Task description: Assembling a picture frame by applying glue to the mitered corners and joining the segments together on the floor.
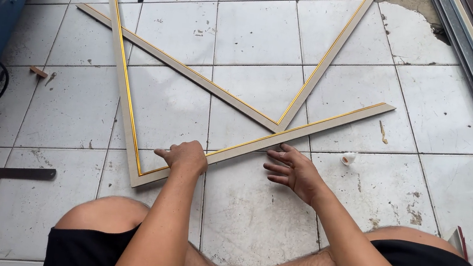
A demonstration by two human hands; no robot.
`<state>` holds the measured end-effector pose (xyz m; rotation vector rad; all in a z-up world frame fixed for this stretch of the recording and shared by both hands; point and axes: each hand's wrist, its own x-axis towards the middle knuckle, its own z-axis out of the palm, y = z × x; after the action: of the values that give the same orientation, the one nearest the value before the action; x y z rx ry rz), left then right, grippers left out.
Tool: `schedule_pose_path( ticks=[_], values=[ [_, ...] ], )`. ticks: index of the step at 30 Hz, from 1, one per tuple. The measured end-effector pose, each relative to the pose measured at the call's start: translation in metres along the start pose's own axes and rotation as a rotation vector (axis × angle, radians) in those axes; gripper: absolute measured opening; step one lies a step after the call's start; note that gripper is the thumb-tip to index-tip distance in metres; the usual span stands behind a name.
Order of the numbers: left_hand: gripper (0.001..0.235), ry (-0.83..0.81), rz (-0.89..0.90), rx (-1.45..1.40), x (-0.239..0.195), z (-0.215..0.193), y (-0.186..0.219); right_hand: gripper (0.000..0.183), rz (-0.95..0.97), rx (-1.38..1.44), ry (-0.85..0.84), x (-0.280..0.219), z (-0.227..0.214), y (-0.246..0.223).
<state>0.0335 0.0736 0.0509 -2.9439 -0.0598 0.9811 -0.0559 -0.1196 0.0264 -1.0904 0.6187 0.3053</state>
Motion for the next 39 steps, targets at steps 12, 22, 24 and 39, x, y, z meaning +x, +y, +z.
schedule_pose_path(
  ticks=[12,22,24,39],
  values=[
    [0.034,0.282,0.315,0.040,0.020,0.049,0.026,0.052,-0.091,-0.341,0.055,-0.003,0.001,0.006],
    [0.026,0.306,0.092,-0.227,0.014,0.008,0.004,0.046,-0.123,-0.442,0.059,-0.018,0.019,0.000],
    [0.014,0.419,0.298,-0.447,0.008,-0.004,0.013,0.040,-0.138,-0.508,0.073,-0.015,0.017,0.003],
    [0.029,-0.047,0.093,-1.566,0.001,-0.030,0.002,0.024,-0.395,-1.302,0.188,0.021,0.055,-0.001]
  ],
)
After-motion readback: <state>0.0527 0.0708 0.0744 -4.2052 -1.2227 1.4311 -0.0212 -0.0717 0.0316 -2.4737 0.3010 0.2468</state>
